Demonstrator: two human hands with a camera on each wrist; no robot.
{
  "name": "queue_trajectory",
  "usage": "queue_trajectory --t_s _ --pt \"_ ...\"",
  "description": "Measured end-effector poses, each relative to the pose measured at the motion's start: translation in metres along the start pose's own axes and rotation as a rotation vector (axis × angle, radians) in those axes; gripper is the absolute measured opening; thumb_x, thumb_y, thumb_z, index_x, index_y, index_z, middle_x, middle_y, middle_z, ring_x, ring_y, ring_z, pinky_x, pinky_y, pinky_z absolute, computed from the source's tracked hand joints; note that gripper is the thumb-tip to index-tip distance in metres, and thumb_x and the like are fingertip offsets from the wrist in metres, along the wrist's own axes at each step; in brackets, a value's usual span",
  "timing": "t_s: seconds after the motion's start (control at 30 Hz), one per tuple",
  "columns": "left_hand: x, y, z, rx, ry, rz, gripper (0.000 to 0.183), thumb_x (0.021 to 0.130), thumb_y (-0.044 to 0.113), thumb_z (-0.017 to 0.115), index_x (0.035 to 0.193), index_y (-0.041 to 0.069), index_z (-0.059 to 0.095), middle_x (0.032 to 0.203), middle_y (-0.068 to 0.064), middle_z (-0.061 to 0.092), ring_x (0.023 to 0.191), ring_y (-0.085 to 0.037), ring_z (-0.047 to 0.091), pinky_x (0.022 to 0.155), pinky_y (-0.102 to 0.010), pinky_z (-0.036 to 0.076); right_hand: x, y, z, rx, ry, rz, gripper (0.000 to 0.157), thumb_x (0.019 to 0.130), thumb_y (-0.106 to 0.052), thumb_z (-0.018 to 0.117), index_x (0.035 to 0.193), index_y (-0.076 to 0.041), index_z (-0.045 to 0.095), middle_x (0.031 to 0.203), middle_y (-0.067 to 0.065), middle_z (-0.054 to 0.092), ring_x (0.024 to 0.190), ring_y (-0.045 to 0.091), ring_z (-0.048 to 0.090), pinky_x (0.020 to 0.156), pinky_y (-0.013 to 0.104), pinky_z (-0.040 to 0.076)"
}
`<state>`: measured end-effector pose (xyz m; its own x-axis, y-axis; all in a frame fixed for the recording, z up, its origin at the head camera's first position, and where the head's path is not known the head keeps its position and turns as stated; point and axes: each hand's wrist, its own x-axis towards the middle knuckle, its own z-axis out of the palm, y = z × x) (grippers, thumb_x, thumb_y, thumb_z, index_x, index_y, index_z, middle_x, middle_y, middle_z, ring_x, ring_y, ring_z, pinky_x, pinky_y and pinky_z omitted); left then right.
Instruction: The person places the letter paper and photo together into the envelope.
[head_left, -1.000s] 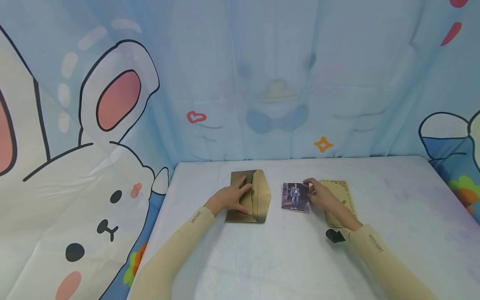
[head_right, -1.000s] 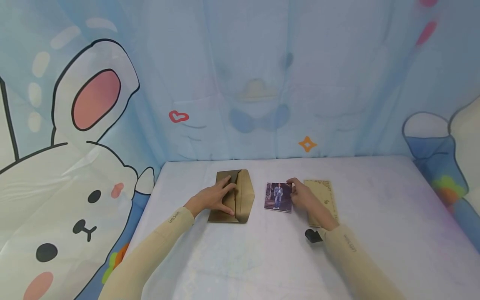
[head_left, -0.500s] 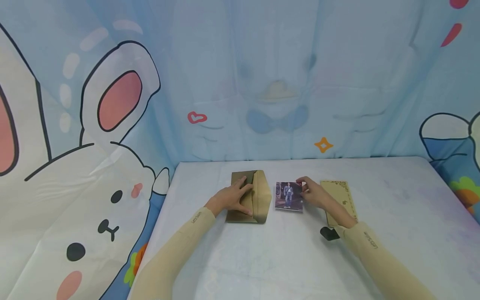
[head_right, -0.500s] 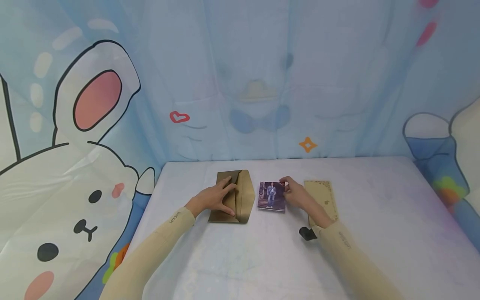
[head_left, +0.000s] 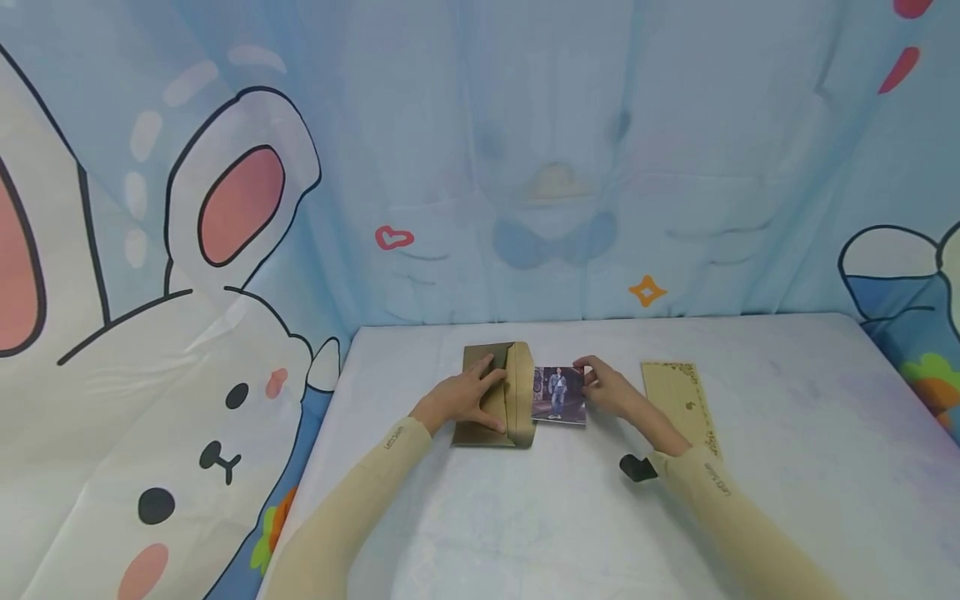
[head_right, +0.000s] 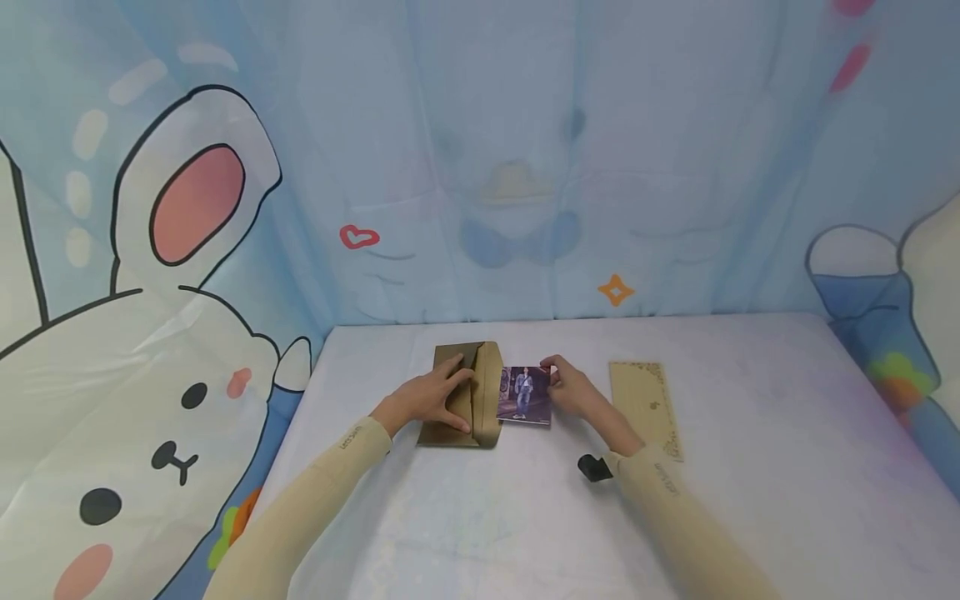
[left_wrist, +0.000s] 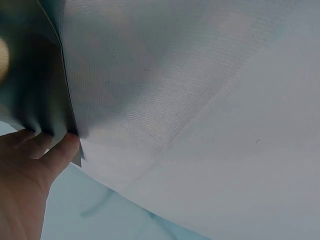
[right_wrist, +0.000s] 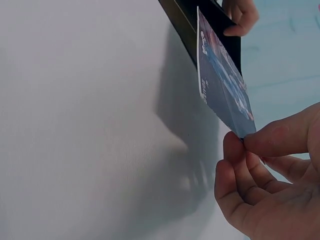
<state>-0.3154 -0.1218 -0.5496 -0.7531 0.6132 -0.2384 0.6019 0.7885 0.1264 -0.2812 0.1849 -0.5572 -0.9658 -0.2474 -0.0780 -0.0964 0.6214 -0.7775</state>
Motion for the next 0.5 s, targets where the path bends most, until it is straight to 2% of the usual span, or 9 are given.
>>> queue_trajectory --t_s 0.5 --pt "-0.002 0.002 -0.003 0.006 0.000 -0.004 0.104 0.075 0.077 0.068 0.157 0.031 0.025 0.169 -0.015 0.010 0.153 -0.034 0.026 0.109 -0.050 0.046 0.012 -0.015 0.016 -0.002 -0.003 -0.036 0.046 0.092 0.006 0.053 0.137 0.006 0.046 0.100 0.020 0.059 0.081 0.023 0.056 0.062 0.029 0.046"
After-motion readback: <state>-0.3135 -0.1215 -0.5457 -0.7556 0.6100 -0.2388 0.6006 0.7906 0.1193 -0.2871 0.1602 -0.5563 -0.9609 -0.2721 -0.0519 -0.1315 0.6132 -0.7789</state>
